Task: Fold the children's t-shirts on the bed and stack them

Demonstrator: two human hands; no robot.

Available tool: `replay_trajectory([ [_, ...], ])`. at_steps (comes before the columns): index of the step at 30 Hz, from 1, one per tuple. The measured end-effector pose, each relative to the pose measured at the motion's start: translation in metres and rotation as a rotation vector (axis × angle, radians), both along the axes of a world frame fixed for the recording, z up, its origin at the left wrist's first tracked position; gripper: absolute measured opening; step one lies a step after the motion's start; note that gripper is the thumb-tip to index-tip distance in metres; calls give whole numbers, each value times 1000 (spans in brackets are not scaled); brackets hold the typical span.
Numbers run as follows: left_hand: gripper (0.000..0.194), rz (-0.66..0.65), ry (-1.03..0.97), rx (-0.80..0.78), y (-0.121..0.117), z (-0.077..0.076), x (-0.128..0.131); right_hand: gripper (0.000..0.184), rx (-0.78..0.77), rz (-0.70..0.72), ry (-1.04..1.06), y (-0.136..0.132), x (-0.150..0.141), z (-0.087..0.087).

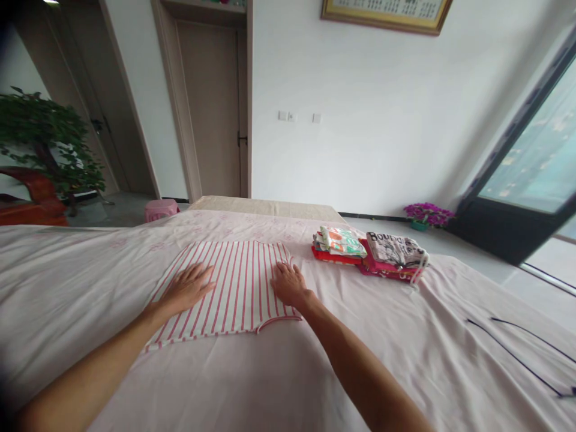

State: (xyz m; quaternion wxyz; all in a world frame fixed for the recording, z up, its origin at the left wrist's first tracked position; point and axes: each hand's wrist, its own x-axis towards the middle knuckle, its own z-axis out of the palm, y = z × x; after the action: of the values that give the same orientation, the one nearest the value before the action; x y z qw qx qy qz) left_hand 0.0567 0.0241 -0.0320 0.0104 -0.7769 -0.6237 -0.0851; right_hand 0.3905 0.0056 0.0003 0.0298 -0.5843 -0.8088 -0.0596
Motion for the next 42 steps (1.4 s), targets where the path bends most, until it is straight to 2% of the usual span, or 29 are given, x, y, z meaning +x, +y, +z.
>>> replay_trajectory([
  [3,64,79,-1,-26,14,6,6,41,-18,-2,-10,18,-11,18],
  [6,62,20,-41,16,36,14,27,42,22,35,60,40,-35,24],
  [9,60,-86,-74,35,62,15,46,51,0,130,101,63,-61,15],
  [12,59,-124,-71,0,85,8,50,56,-49,171,87,84,-76,0],
  [16,63,-72,-32,-6,111,-2,30,58,-43,134,79,115,-66,-15],
  [20,65,89,3,-1,133,-8,-8,63,-91,-19,94,139,-32,-20],
  [23,66,227,1,-32,137,-8,-38,65,-129,-145,81,142,-2,-19],
  [27,65,353,14,-59,119,1,-62,64,-157,-246,44,130,32,-13],
  [29,65,392,30,-46,101,8,-62,65,-164,-291,33,118,38,-6],
  [31,65,383,46,-4,79,14,-49,67,-146,-336,38,103,32,0],
  [34,66,228,57,56,38,16,-12,69,-73,-269,99,67,-3,7],
  [38,69,-94,34,69,-17,8,37,67,-14,81,166,6,-63,1],
  [40,69,-169,26,56,-36,3,44,68,-41,144,191,-18,-79,-6],
  [42,68,-214,28,69,-47,-1,38,68,-65,174,192,-32,-78,-12],
])
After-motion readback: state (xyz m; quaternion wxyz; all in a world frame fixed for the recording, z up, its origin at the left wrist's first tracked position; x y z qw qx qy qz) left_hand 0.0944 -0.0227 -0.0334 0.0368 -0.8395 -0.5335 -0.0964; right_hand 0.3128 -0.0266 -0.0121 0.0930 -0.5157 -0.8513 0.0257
